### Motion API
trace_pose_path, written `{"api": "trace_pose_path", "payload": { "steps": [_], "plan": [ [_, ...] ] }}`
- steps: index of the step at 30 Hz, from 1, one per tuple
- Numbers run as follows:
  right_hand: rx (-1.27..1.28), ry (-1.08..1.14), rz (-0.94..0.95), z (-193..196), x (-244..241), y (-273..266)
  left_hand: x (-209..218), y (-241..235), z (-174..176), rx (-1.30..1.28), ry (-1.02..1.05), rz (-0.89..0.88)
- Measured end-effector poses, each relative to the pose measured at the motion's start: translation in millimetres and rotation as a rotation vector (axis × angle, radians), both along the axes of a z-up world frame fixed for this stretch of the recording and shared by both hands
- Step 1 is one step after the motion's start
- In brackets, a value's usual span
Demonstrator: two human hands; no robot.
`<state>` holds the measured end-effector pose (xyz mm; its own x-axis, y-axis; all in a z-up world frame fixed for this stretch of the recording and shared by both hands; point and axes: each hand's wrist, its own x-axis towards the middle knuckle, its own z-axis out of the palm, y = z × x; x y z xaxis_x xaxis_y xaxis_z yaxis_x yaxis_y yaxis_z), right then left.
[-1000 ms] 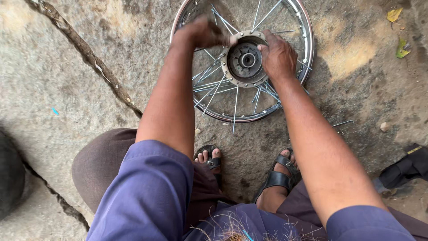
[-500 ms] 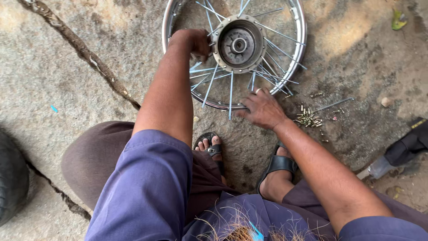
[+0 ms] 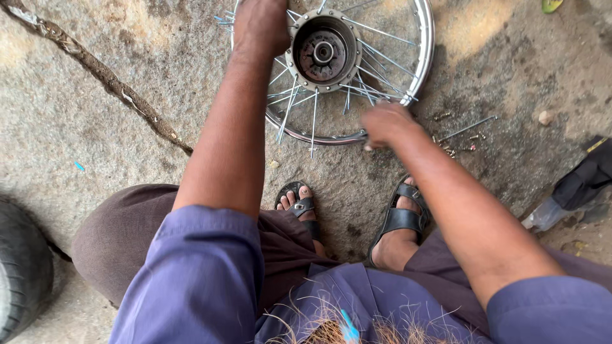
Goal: The person inserts and tightens spokes into a motorcycle wheel rim and hub. They work by hand, threading the spokes through the rim holes and securing them to the hub flange.
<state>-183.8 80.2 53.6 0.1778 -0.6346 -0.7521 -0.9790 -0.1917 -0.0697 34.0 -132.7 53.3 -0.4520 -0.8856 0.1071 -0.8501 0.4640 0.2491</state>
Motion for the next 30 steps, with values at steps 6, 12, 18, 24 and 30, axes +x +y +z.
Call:
{"api": "trace_pose_path", "payload": {
  "steps": [6,12,18,24,30],
  "plan": [
    [0.099,-0.151,0.012,-32.0,52.3,9.5,-37.5,78.1,44.5,1.174,-0.287,-0.108],
    [0.256,-0.233,0.031,-29.2,56.7,7.3,-24.4,98.5,-5.2,0.783,-0.505,-0.07],
    [0.162,-0.405,-0.508,0.4,25.8,-32.3,-5.6,128.1,-22.3,0.7,-0.26,0.197],
    [0.008,-0.36,-0.68,16.7,-18.5,-55.0,-20.0,163.3,-43.3,0.67,0.066,0.239],
    [-0.483,-0.369,-0.48,11.7,-24.3,-53.5,3.8,130.4,-25.7,0.934,0.441,0.285]
  ]
}}
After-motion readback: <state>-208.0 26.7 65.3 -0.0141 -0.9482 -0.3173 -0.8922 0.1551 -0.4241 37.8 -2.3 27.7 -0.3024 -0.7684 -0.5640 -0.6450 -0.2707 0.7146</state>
